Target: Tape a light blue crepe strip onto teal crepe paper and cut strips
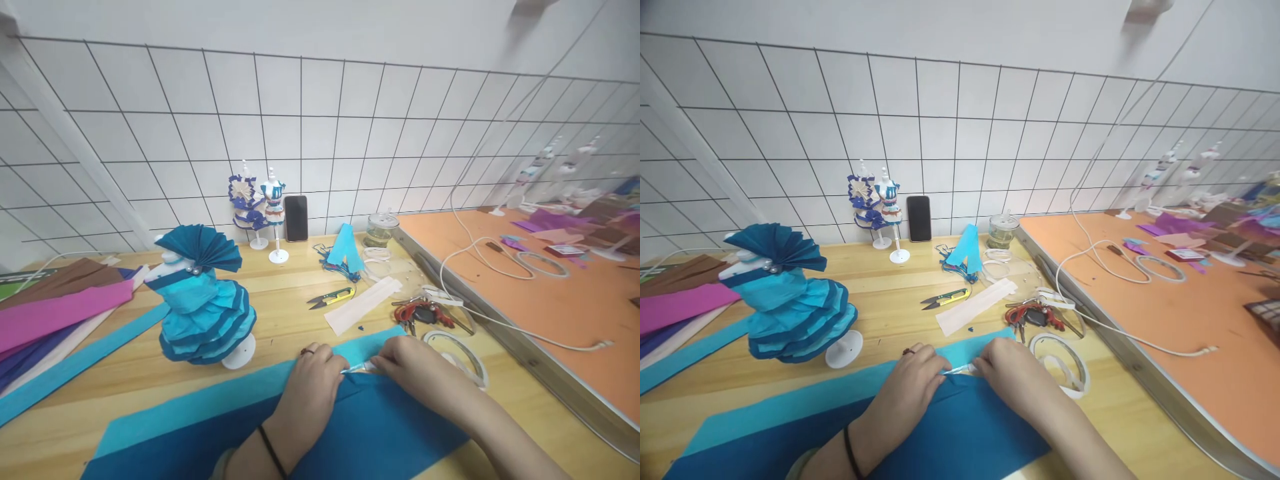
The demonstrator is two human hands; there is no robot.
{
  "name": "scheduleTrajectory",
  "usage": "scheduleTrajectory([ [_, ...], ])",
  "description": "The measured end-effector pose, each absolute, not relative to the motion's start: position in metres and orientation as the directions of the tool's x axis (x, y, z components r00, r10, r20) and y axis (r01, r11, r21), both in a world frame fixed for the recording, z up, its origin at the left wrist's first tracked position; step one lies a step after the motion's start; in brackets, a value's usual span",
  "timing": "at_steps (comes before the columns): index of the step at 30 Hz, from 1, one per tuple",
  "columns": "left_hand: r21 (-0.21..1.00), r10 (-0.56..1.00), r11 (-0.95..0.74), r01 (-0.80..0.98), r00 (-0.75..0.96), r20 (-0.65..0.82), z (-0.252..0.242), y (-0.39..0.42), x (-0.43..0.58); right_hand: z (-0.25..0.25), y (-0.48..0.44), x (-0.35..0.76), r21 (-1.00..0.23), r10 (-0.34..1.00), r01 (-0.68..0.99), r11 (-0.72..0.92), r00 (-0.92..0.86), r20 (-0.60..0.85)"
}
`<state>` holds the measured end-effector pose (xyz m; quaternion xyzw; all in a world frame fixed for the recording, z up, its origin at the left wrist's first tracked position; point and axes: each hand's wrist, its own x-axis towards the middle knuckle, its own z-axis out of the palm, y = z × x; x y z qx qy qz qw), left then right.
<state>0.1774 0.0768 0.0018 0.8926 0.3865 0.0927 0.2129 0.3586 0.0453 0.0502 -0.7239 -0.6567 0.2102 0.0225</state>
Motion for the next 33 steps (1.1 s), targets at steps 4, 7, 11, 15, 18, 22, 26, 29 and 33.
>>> scheduleTrajectory([
  [4, 0.447, 0.729, -0.612, 0.653, 0.684, 0.0, 0.001, 0.077, 0.178, 0.043, 0.046, 0.375, -0.228, 0.969, 0.963, -0.143, 0.089, -0.232],
  [7, 0.446, 0.732, -0.609, 0.656, 0.681, -0.002, 0.002, 0.077, 0.179, 0.034, 0.044, 0.392, -0.178, 0.974, 0.973, -0.148, 0.113, -0.194],
  [11, 0.434, 0.734, -0.609, 0.664, 0.679, -0.008, 0.004, 0.077, 0.18, 0.028, 0.04, 0.413, -0.126, 0.982, 0.981, -0.147, 0.129, -0.141],
  [15, 0.419, 0.742, -0.606, 0.676, 0.67, -0.007, 0.006, 0.078, 0.182, 0.028, 0.036, 0.429, -0.082, 0.985, 0.985, -0.154, 0.146, -0.094],
  [18, 0.42, 0.749, -0.6, 0.681, 0.663, -0.004, 0.006, 0.078, 0.183, 0.028, 0.035, 0.443, -0.057, 0.975, 0.974, -0.219, 0.216, -0.055],
  [22, 0.432, 0.752, -0.594, 0.678, 0.659, 0.001, 0.005, 0.078, 0.184, 0.026, 0.033, 0.463, -0.067, 0.954, 0.952, -0.3, 0.3, -0.01],
  [26, 0.425, 0.746, -0.604, 0.674, 0.666, 0.004, 0.004, 0.078, 0.184, 0.025, 0.033, 0.464, -0.105, 0.962, 0.967, -0.234, 0.246, 0.12],
  [29, 0.421, 0.744, -0.608, 0.673, 0.668, 0.006, 0.003, 0.078, 0.184, 0.03, 0.032, 0.438, -0.137, 0.959, 0.986, -0.093, 0.126, 0.255],
  [33, 0.426, 0.743, -0.608, 0.67, 0.669, 0.009, 0.004, 0.077, 0.185, 0.039, 0.031, 0.392, -0.337, 0.951, 0.892, 0.301, -0.254, 0.177],
])
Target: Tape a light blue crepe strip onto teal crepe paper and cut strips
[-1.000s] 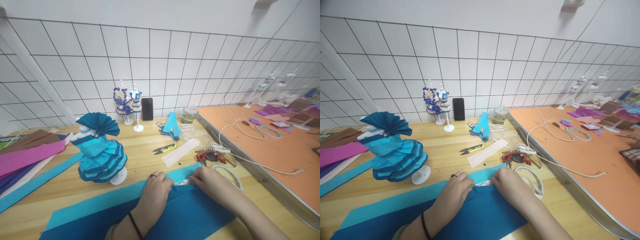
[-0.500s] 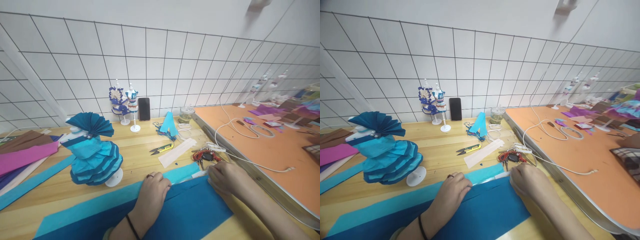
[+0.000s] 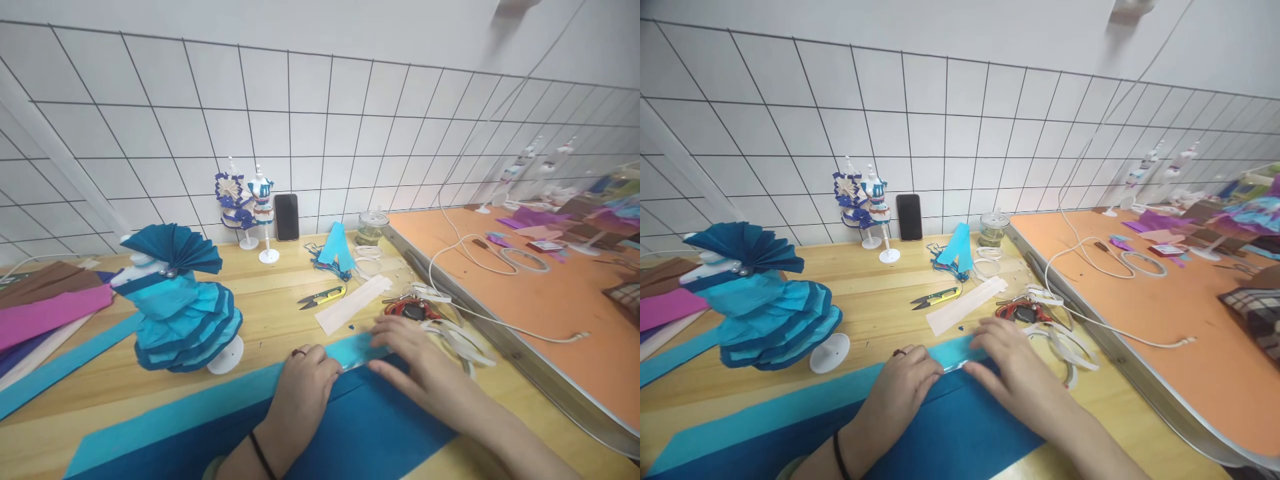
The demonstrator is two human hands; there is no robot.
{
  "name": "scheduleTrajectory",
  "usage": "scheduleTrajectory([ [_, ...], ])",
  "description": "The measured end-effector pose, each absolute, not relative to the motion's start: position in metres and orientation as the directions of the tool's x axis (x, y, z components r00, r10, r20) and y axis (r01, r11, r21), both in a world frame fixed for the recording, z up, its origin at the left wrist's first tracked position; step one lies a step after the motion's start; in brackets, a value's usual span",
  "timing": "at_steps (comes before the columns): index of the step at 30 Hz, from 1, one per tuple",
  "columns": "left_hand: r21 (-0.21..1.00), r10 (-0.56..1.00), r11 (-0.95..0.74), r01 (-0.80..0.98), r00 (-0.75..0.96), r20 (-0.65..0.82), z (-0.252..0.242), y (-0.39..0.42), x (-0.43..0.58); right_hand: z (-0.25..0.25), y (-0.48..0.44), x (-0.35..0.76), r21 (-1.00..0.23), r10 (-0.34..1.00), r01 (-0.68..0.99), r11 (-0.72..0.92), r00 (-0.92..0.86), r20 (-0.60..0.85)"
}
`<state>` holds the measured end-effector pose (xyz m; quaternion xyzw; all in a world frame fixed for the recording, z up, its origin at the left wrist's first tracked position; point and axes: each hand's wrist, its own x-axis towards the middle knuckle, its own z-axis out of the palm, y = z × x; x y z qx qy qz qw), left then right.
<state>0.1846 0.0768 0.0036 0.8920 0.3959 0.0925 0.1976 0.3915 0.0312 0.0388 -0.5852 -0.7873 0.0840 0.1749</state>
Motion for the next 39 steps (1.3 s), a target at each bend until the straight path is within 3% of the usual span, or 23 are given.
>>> scheduleTrajectory([
  [4, 0.422, 0.746, -0.604, 0.676, 0.666, 0.0, 0.005, 0.076, 0.185, 0.039, 0.038, 0.372, -0.383, 0.925, 0.857, 0.346, -0.379, -0.013],
  [7, 0.423, 0.747, -0.601, 0.679, 0.665, -0.006, 0.006, 0.076, 0.184, 0.035, 0.043, 0.378, -0.369, 0.924, 0.867, 0.334, -0.378, -0.052],
  [13, 0.448, 0.761, -0.582, 0.678, 0.649, 0.007, 0.002, 0.078, 0.185, 0.029, 0.045, 0.387, -0.436, 0.931, 0.847, 0.305, -0.362, -0.053],
  [25, 0.44, 0.797, -0.546, 0.713, 0.603, 0.013, 0.001, 0.076, 0.191, 0.021, 0.047, 0.385, -0.365, 0.962, 0.899, 0.241, -0.271, -0.034],
  [39, 0.489, 0.85, -0.455, 0.744, 0.526, -0.01, 0.003, 0.076, 0.196, 0.017, 0.051, 0.388, -0.407, 0.977, 0.898, 0.168, -0.208, -0.055],
])
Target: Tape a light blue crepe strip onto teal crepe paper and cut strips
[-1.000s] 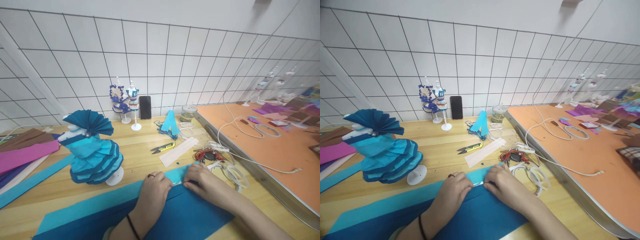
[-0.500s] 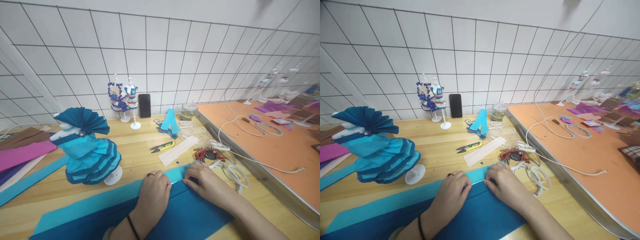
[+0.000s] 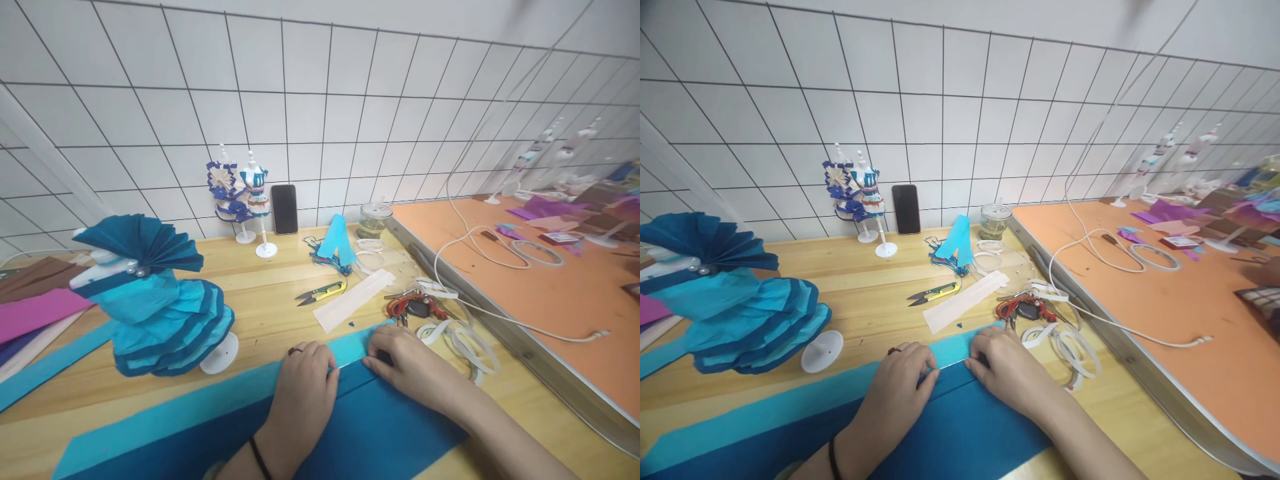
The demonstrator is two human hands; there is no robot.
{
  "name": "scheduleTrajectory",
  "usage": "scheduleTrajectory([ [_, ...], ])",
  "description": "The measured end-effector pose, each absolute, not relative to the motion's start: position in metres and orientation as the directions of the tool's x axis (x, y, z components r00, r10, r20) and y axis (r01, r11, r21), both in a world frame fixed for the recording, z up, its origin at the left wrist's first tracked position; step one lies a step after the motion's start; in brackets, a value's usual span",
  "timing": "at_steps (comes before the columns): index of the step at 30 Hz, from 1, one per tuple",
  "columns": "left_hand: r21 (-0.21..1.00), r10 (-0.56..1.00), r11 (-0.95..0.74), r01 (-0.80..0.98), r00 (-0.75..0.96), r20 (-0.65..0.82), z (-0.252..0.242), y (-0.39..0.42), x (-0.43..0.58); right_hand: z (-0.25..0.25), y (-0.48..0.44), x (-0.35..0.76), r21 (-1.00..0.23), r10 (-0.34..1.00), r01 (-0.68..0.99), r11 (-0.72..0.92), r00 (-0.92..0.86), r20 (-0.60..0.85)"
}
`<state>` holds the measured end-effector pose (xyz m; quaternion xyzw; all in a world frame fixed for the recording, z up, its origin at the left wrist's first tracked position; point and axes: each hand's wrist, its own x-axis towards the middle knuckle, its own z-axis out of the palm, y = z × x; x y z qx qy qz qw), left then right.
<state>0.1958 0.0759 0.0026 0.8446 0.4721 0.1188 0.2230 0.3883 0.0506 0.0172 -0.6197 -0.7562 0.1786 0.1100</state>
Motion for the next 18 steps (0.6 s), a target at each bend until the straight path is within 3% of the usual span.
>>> scheduleTrajectory([
  [8, 0.535, 0.859, -0.41, 0.738, 0.51, -0.045, 0.007, 0.077, 0.198, 0.016, 0.051, 0.391, -0.421, 0.981, 0.895, 0.147, -0.187, -0.055],
  [18, 0.401, 0.844, -0.466, 0.789, 0.532, -0.067, 0.008, 0.081, 0.204, 0.017, 0.049, 0.401, -0.331, 0.99, 0.934, 0.134, -0.142, 0.002],
])
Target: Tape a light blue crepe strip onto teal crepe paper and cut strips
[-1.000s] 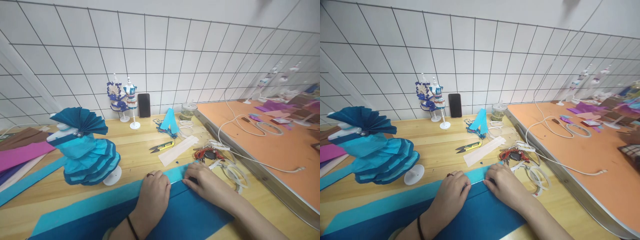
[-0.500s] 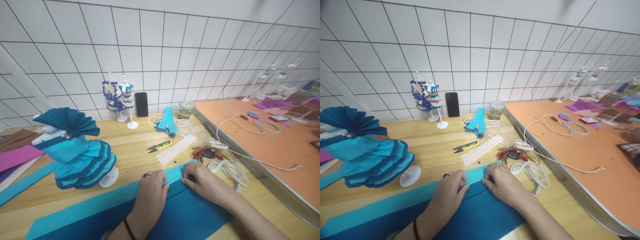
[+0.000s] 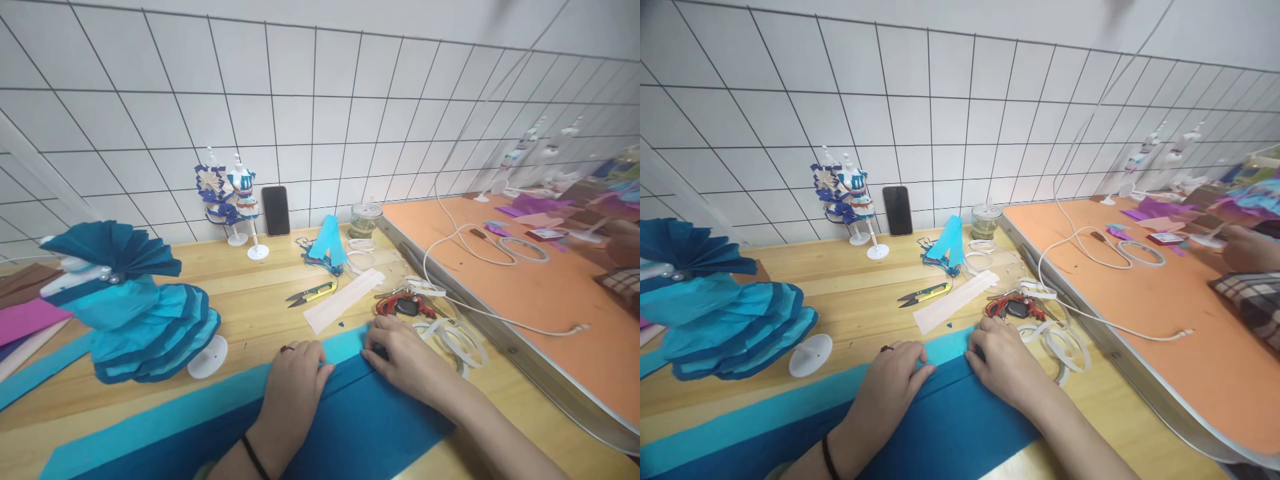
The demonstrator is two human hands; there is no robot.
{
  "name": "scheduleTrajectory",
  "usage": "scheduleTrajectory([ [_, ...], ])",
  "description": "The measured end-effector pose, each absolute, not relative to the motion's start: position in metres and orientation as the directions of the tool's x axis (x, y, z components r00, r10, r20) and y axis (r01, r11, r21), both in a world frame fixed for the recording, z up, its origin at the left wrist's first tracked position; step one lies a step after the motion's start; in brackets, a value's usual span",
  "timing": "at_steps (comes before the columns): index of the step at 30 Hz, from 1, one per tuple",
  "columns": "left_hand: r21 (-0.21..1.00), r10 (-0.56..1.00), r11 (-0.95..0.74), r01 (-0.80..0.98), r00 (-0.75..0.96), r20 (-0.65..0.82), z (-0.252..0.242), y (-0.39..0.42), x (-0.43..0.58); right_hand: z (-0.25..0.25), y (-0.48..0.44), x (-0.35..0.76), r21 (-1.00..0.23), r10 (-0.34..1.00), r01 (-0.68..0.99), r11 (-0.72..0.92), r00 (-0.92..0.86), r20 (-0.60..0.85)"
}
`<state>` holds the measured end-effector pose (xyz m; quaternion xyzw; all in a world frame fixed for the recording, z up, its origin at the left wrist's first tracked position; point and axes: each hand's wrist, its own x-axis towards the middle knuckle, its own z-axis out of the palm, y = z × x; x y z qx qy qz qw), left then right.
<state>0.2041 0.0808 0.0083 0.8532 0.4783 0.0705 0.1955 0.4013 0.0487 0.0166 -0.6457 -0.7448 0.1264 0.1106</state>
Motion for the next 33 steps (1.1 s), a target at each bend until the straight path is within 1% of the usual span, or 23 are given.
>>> scheduleTrajectory([
  [4, 0.307, 0.837, -0.475, 0.824, 0.531, -0.129, 0.018, 0.083, 0.213, 0.017, 0.048, 0.404, -0.33, 0.991, 0.935, 0.133, -0.137, 0.012],
  [6, 0.279, 0.842, -0.463, 0.841, 0.516, -0.159, 0.023, 0.084, 0.221, 0.017, 0.048, 0.405, -0.337, 0.99, 0.932, 0.135, -0.138, 0.014],
  [10, 0.297, 0.84, -0.458, 0.838, 0.517, -0.166, 0.025, 0.089, 0.238, 0.019, 0.047, 0.41, -0.366, 0.991, 0.921, 0.134, -0.136, 0.021],
  [14, 0.326, 0.835, -0.464, 0.823, 0.53, -0.149, 0.021, 0.094, 0.252, 0.023, 0.048, 0.421, -0.382, 0.996, 0.919, 0.091, -0.087, 0.028],
  [24, 0.378, 0.841, -0.447, 0.811, 0.524, -0.13, 0.015, 0.094, 0.259, 0.037, 0.041, 0.434, -0.397, 0.997, 0.918, -0.01, -0.02, -0.07],
  [29, 0.386, 0.846, -0.442, 0.81, 0.519, -0.119, 0.014, 0.092, 0.259, 0.034, 0.042, 0.435, -0.346, 0.996, 0.936, -0.064, 0.035, -0.088],
  [33, 0.362, 0.85, -0.434, 0.825, 0.509, -0.139, 0.018, 0.089, 0.262, 0.034, 0.044, 0.441, -0.247, 0.988, 0.957, -0.149, 0.133, -0.081],
])
